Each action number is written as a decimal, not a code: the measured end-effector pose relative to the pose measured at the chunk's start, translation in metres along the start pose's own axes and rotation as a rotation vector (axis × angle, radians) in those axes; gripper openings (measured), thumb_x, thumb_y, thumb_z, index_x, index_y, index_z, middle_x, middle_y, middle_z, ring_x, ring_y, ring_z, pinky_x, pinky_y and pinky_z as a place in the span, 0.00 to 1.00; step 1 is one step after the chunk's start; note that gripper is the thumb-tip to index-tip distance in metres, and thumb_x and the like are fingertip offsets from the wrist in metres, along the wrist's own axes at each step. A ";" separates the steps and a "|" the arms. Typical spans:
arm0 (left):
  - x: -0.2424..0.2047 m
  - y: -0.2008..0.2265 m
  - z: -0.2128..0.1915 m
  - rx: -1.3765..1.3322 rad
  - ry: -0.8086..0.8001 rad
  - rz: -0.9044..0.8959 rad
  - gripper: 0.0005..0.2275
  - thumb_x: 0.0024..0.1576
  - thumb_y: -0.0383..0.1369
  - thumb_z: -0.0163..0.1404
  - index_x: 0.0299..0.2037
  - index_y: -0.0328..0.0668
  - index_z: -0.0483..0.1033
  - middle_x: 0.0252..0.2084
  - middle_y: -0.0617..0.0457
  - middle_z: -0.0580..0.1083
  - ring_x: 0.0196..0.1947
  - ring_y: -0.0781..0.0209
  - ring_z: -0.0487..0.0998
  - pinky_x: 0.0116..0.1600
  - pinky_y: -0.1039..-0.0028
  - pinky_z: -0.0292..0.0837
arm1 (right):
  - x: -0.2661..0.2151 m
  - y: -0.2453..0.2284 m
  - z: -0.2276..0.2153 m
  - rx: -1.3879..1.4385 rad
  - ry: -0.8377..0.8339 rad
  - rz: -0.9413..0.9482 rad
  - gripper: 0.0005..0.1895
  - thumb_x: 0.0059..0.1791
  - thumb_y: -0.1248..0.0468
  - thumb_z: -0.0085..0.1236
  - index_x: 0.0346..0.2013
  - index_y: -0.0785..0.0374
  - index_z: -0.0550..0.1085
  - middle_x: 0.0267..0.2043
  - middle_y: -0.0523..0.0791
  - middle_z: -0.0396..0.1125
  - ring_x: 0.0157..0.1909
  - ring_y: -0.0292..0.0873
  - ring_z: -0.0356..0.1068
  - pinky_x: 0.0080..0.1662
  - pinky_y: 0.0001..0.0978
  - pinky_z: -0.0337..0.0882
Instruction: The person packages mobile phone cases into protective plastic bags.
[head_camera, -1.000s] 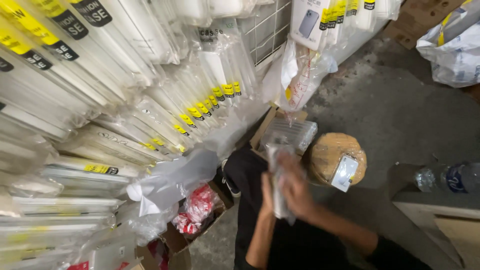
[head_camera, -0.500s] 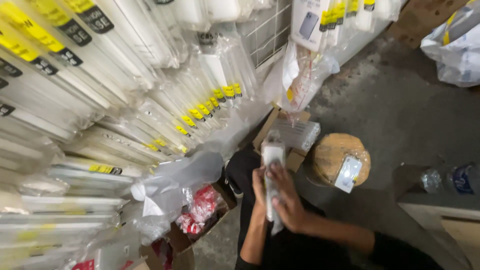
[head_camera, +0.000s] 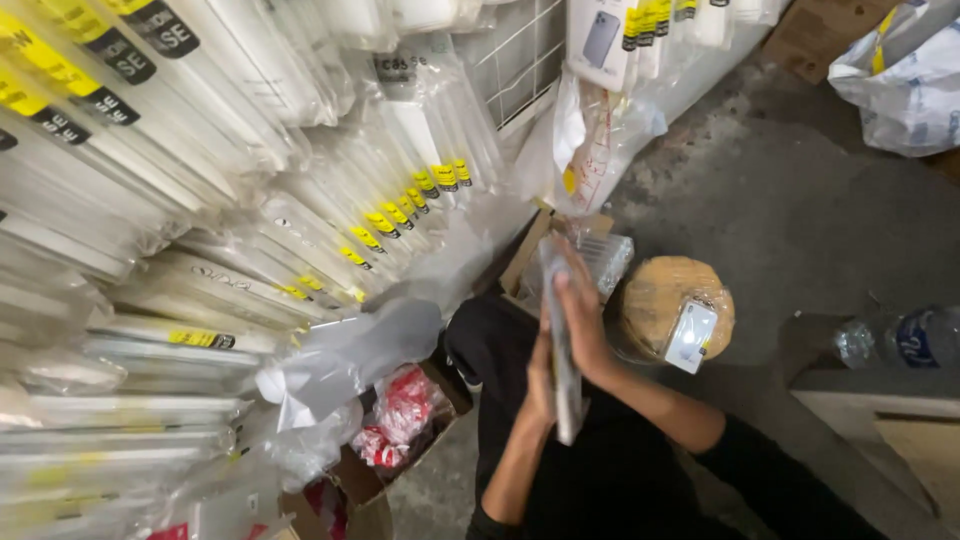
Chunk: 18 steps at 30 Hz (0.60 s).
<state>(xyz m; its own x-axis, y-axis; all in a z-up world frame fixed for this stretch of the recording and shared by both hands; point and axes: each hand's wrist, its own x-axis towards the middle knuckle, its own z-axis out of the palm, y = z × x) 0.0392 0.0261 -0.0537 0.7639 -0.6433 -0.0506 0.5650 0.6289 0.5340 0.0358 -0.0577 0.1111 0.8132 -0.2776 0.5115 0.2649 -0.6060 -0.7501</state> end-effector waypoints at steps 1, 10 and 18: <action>0.004 0.012 0.021 0.097 0.076 -0.029 0.30 0.69 0.49 0.29 0.76 0.35 0.52 0.74 0.42 0.59 0.73 0.49 0.58 0.76 0.63 0.49 | 0.011 -0.011 -0.002 0.402 0.065 0.520 0.30 0.61 0.55 0.36 0.78 0.62 0.58 0.69 0.70 0.42 0.72 0.71 0.37 0.70 0.59 0.39; 0.019 0.041 0.032 -0.063 0.181 -0.005 0.29 0.68 0.48 0.37 0.74 0.38 0.57 0.72 0.43 0.63 0.70 0.48 0.63 0.75 0.61 0.51 | -0.019 -0.001 0.010 0.172 0.035 0.171 0.33 0.61 0.49 0.34 0.75 0.66 0.53 0.81 0.55 0.43 0.83 0.53 0.39 0.77 0.46 0.39; 0.021 0.061 0.072 -0.061 0.209 -0.014 0.26 0.60 0.47 0.42 0.66 0.44 0.66 0.64 0.46 0.70 0.64 0.53 0.70 0.67 0.65 0.64 | -0.043 -0.018 -0.018 0.007 -0.138 -0.017 0.34 0.61 0.52 0.37 0.75 0.72 0.50 0.80 0.60 0.39 0.81 0.63 0.36 0.75 0.55 0.36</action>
<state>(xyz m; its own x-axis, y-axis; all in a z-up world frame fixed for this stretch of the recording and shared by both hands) 0.0672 0.0196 0.0391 0.8000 -0.5519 -0.2353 0.5894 0.6498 0.4800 -0.0132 -0.0482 0.1105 0.8719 -0.1621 0.4621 0.2826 -0.6041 -0.7451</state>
